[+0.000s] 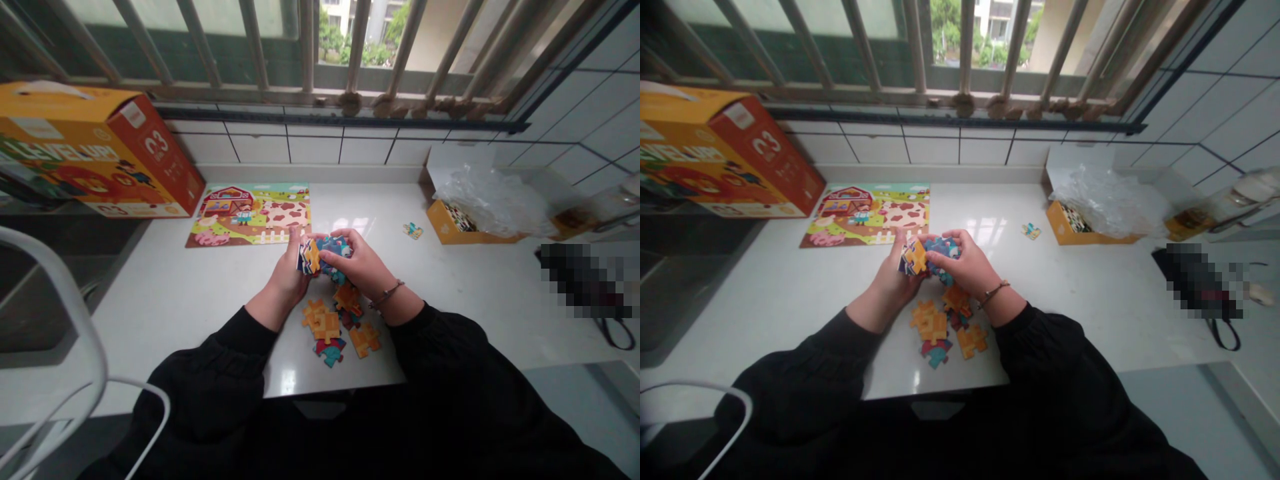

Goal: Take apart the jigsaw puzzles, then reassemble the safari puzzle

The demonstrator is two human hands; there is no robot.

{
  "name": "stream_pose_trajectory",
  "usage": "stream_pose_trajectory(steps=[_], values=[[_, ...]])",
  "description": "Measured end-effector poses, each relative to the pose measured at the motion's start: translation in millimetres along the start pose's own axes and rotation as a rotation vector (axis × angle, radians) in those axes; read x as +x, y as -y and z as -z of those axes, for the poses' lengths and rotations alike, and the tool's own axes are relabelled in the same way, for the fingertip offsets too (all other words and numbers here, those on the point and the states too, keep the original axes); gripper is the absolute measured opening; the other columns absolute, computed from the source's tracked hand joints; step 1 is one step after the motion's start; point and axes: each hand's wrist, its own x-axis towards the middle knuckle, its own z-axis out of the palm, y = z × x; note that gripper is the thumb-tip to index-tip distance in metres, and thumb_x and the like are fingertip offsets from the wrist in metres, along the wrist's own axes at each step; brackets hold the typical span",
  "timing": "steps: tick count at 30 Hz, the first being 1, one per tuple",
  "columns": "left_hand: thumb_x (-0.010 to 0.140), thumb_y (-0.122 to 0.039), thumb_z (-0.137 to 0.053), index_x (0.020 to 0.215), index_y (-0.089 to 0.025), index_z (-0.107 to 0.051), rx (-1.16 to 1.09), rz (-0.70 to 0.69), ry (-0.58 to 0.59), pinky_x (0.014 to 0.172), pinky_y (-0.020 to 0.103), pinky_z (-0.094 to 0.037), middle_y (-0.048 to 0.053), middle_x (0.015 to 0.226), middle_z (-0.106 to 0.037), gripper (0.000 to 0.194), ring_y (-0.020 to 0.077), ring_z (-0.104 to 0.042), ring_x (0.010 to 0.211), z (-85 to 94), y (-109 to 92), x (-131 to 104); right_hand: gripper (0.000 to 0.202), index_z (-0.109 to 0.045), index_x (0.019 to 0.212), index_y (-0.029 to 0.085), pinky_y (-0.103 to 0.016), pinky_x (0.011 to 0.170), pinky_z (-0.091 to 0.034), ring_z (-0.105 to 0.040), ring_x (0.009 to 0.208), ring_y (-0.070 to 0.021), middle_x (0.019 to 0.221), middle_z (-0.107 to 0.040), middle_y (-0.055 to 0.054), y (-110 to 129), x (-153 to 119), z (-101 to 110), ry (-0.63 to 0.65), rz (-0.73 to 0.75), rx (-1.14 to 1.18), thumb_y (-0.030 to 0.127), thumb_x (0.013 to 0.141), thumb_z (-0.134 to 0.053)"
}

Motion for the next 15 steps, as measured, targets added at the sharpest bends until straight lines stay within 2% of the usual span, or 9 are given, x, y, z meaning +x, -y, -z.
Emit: stream_pose_trajectory(steps=[3, 6, 9, 15], values=[[0.097, -0.094, -0.048, 0.112, -0.019, -0.07, 0.097, 0.019, -0.009, 0.072, 0.034, -0.061, 0.008, 0.089, -0.078, 0.08, 0.0221, -0.073, 0.076, 1.7, 1, 1, 0.069, -0.066, 0.125, 0.028, -0.045, 0.091, -0.064, -0.074, 0.097, -0.025, 0.114, -0.076, -0.005, -3, 2, 1, -0.028, 0.02, -0.098, 0.06, 0.074, -0.099], [0.097, -0.095, -0.046, 0.106, -0.02, -0.07, 0.271, -0.048, -0.141, 0.075, 0.035, -0.06, 0.007, 0.087, -0.076, 0.079, 0.0228, -0.073, 0.08, 5.9, 6, 6, 0.058, -0.073, 0.117, 0.027, -0.048, 0.098, -0.061, -0.071, 0.101, -0.0274, 0.111, -0.075, -0.006, -4, 3, 0, 0.015, 0.073, -0.247, 0.062, 0.077, -0.096], [0.099, -0.094, -0.042, 0.101, -0.023, -0.07, 0.454, -0.134, -0.227, 0.077, 0.036, -0.059, 0.006, 0.089, -0.075, 0.077, 0.0245, -0.072, 0.087, 11.3, 11, 10, 0.054, -0.076, 0.109, 0.028, -0.051, 0.102, -0.057, -0.068, 0.102, -0.0287, 0.107, -0.074, -0.006, -4, 5, -2, -0.017, 0.132, -0.37, 0.062, 0.074, -0.099], [0.102, -0.091, -0.04, 0.106, -0.024, -0.07, 0.498, -0.148, -0.194, 0.082, 0.039, -0.06, 0.007, 0.094, -0.075, 0.074, 0.0282, -0.072, 0.097, 14.7, 10, 11, 0.054, -0.073, 0.105, 0.026, -0.044, 0.085, -0.057, -0.068, 0.089, -0.0256, 0.096, -0.076, -0.004, 0, 4, -1, -0.036, 0.08, -0.372, 0.066, 0.075, -0.096]])
